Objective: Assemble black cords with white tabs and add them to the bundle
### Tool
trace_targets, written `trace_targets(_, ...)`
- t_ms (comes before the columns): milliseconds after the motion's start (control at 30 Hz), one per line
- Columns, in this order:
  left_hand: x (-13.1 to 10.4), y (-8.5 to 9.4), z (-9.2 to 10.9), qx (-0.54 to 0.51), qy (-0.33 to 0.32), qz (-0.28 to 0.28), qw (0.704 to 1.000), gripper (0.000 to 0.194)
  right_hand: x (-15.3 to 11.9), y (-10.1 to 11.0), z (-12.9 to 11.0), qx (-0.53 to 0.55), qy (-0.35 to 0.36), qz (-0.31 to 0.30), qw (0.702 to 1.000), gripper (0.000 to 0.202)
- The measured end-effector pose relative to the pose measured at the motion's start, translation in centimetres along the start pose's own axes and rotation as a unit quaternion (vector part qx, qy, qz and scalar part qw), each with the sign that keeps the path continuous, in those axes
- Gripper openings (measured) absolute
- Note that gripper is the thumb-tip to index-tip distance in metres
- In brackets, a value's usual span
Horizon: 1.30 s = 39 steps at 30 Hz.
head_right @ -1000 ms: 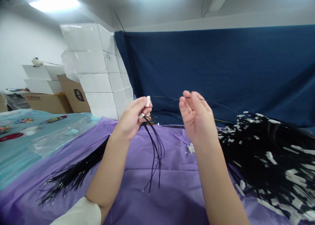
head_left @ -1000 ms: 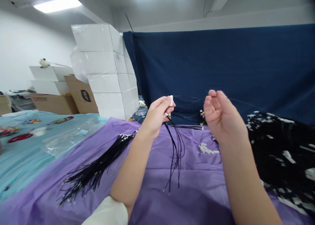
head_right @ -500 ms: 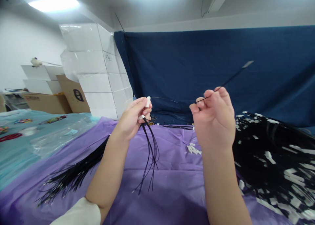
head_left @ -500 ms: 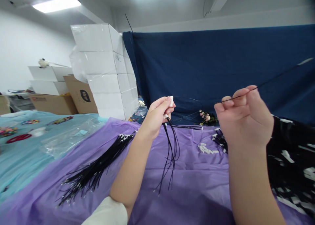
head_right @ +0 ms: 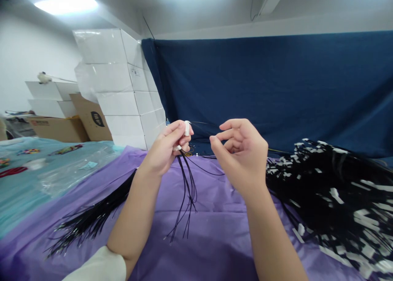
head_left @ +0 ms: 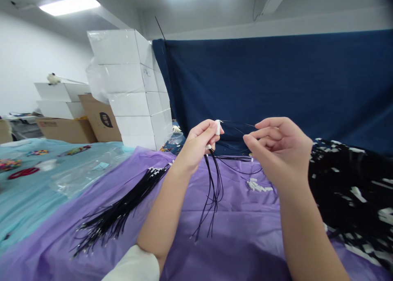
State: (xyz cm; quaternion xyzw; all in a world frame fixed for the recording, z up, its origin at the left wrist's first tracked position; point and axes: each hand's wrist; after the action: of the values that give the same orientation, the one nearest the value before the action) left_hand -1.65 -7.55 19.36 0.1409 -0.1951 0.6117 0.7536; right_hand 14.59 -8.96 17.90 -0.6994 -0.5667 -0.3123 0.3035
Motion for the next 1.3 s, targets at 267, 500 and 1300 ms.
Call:
trace_targets(267, 0.0, 0.1, 0.0, 0.005, -0.004, 0.003, 1.000, 0.027, 0.1, 0.2, -0.3, 0.032, -0.019, -0.016, 0.999, 0.025)
trace_targets(500, 0.0, 0.2, 0.3, 0.036, -0.018, -0.004, 0.999, 0.027, 0.3, 0.4, -0.5, 0.041, -0.065, -0.021, 0.997, 0.039)
trace_targets(1300, -0.7, 0.0, 0.3, 0.199, -0.141, 0.027, 0.969, 0.023, 0.8, 1.8, -0.6, 0.132, -0.150, -0.083, 0.976, 0.032)
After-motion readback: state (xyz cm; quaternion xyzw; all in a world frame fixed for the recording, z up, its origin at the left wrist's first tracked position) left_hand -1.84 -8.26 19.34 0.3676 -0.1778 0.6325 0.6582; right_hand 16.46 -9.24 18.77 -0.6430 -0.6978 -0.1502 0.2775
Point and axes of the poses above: each hand's wrist, its own x-axis towards the middle knuckle, its own y-axis out of the back of the hand, z = x × y, and after that the axes turned 2 degrees about x, right-handed
